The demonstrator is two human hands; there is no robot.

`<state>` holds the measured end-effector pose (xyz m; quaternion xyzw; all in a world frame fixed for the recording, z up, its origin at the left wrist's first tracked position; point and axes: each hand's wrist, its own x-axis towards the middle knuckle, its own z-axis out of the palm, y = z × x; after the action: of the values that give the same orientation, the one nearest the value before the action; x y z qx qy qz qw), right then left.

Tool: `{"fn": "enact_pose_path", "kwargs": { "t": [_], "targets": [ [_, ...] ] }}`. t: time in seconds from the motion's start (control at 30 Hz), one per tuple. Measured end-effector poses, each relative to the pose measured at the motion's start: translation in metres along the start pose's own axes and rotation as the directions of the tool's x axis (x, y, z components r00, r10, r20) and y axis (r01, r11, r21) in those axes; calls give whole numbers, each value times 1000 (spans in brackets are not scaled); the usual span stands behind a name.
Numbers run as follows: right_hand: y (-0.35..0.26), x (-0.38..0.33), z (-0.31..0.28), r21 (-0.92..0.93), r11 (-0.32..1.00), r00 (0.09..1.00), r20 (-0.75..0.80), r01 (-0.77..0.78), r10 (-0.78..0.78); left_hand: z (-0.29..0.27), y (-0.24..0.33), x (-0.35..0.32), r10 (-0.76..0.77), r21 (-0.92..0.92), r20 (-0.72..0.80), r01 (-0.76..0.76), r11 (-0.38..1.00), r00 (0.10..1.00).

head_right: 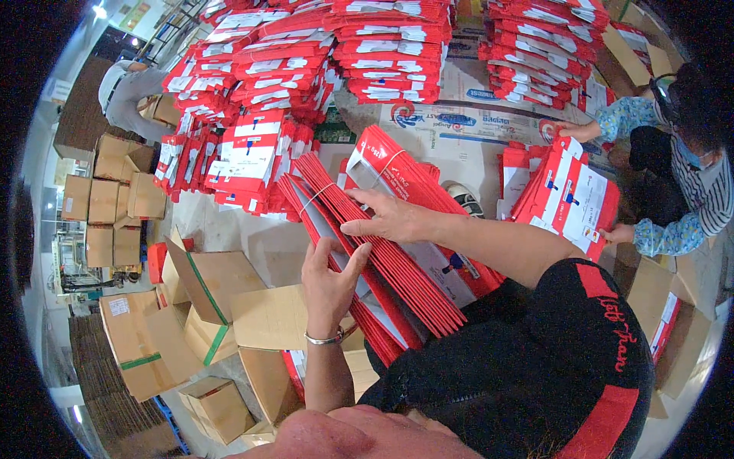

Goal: Sorting and packing stacks of red and white folders into cardboard boxes.

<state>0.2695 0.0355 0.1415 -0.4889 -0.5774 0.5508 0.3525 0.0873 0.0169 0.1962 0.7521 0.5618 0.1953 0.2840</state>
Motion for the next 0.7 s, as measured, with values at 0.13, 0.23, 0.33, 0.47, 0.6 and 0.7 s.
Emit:
{"fn": "enact_pose_path", "kwargs": {
  "t": [0.13,0.23,0.33,0.47,0.6,0.7],
  "targets": [
    [4,0,-5,-31,999,999,3,44,-44,1,-6,-1,34,-79,-17,-35,996,999],
    [4,0,-12,-38,996,997,12,78,-77,0,-20,-4,32,-171,27,-27,985,999],
    [2,-5,-17,-71,993,996,10,90,-90,-4,-14,-7,-52,-262,90,75,962,995],
    [6,-3,-6,-100,990,993,-42,103,-108,3,-11,-12,74,-176,-181,-106,979,981],
    [-1,-5,-2,-17,998,997,-39,62,-63,2,-19,-7,114,-69,-51,-118,991,992],
    [-12,-8,1,33,998,999,-16,52,-51,-2,-3,-7,50,-23,-33,-51,998,998]
  ]
}}
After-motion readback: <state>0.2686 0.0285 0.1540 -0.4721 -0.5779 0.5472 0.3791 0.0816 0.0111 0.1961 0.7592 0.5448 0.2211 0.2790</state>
